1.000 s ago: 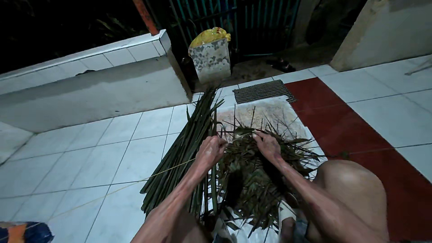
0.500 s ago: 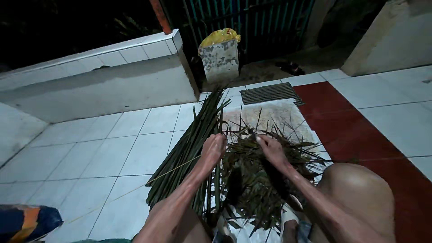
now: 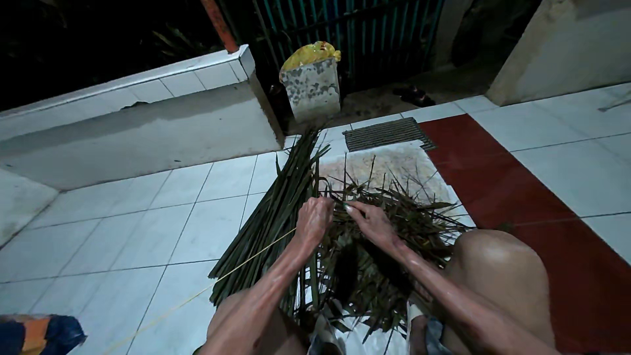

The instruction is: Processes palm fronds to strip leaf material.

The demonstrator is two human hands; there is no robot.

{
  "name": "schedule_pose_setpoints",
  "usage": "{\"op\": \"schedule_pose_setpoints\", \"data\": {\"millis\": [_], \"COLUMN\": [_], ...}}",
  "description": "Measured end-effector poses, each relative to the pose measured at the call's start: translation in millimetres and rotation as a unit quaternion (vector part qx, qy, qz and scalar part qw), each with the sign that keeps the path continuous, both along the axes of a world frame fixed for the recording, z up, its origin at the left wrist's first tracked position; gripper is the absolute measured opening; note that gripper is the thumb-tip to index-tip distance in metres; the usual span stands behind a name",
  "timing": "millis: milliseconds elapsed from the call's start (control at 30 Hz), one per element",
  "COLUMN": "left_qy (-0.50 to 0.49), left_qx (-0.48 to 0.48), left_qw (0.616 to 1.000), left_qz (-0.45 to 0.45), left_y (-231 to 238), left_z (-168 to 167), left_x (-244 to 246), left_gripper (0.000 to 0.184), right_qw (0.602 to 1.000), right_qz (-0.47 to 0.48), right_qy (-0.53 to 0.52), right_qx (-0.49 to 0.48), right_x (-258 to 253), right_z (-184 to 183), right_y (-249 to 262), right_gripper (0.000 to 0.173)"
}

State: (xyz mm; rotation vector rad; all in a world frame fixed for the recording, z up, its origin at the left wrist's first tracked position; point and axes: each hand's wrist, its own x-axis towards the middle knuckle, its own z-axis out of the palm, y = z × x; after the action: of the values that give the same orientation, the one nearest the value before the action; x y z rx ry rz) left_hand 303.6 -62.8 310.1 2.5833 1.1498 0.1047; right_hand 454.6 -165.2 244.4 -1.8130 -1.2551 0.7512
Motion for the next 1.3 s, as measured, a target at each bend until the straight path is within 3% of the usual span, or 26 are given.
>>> {"op": "schedule_pose_setpoints", "data": {"millis": [333, 1000, 1167, 1300], "left_qy": [-0.008, -0.018, -0.061, -0.079], "left_qx": [-0.002, -0.070, -0.113, -0.143], "left_qw": [1.000, 0.997, 0.991, 0.986], "left_qz": [-0.013, -0.004, 0.030, 0.035], "left_y": [0, 1, 13, 17], "left_z": [-1, 10, 12, 7], "left_x": [-1, -33, -36, -27], "left_gripper": [0.028, 0.026, 0.025, 0.024], "right_qw": [0.998, 0.967, 0.989, 0.997], "right_qz": [-0.041, -0.202, -0.140, -0.049], "right_qy": [-0.026, -0.078, -0.045, -0.001], "right_qx": [-0.029, -0.136, 0.006, 0.053], "right_x": [8, 72, 50, 16], "right_z": [-2, -48, -31, -11], "right_y": [2, -4, -7, -10], "right_gripper": [0.043, 0.043, 0.042, 0.043]}}
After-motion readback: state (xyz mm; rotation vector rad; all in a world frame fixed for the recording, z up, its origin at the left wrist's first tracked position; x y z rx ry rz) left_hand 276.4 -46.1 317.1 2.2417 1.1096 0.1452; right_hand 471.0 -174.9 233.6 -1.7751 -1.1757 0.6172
